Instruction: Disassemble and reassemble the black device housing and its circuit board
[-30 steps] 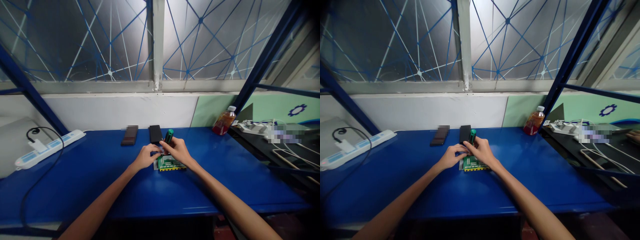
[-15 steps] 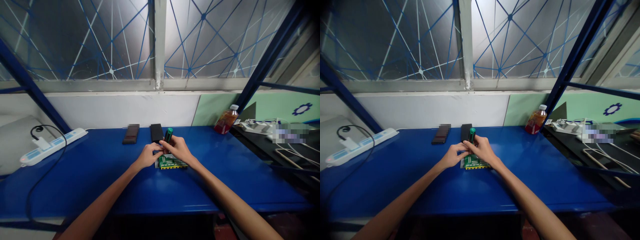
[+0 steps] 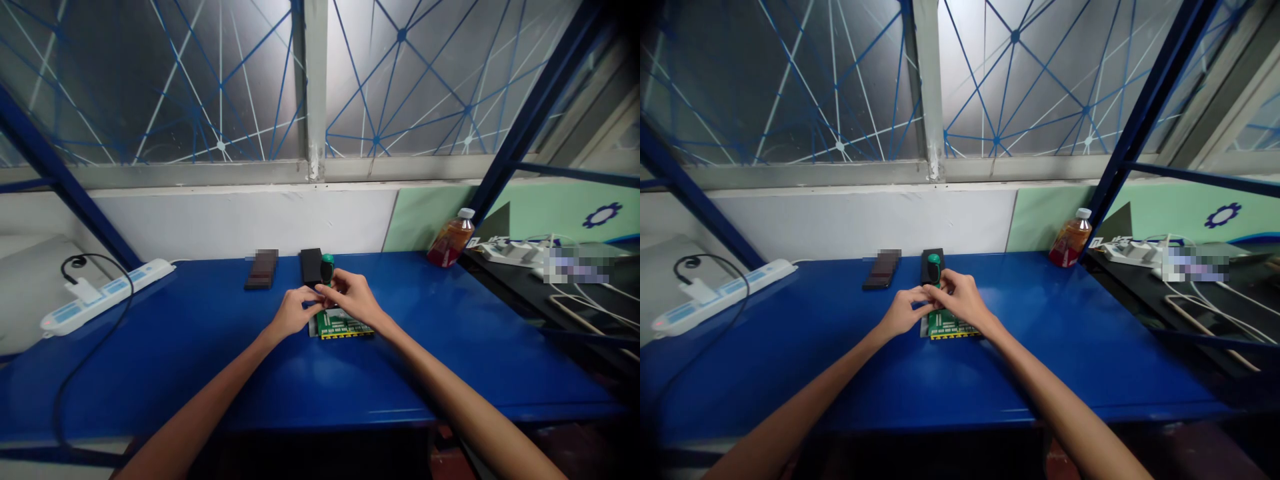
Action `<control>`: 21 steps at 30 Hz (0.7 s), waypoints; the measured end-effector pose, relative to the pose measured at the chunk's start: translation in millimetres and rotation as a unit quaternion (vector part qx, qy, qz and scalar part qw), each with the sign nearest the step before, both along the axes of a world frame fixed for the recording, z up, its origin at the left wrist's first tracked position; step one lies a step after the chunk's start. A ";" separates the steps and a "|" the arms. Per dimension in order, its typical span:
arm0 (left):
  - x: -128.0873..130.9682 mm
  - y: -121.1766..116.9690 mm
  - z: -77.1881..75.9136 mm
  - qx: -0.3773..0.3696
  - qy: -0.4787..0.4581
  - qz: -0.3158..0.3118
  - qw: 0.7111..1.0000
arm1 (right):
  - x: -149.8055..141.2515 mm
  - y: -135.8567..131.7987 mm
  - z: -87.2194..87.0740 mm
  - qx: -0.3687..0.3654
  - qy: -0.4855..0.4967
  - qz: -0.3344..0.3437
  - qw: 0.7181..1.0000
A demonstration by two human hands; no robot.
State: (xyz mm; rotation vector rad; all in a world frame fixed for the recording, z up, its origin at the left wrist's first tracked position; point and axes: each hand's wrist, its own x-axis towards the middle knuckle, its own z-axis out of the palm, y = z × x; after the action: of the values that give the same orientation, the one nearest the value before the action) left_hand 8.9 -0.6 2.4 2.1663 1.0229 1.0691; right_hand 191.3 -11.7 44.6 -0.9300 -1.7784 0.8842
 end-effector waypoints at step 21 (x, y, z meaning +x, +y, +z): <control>1.8 -6.9 6.4 0.041 0.017 -0.025 0.999 | 6.2 2.2 -3.4 -0.005 -0.048 0.021 0.999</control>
State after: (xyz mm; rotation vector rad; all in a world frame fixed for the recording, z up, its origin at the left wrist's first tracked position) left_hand 10.6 -7.5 8.8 2.2708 0.9510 1.0714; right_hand 197.5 -9.5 41.2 -0.9590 -1.8828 0.8878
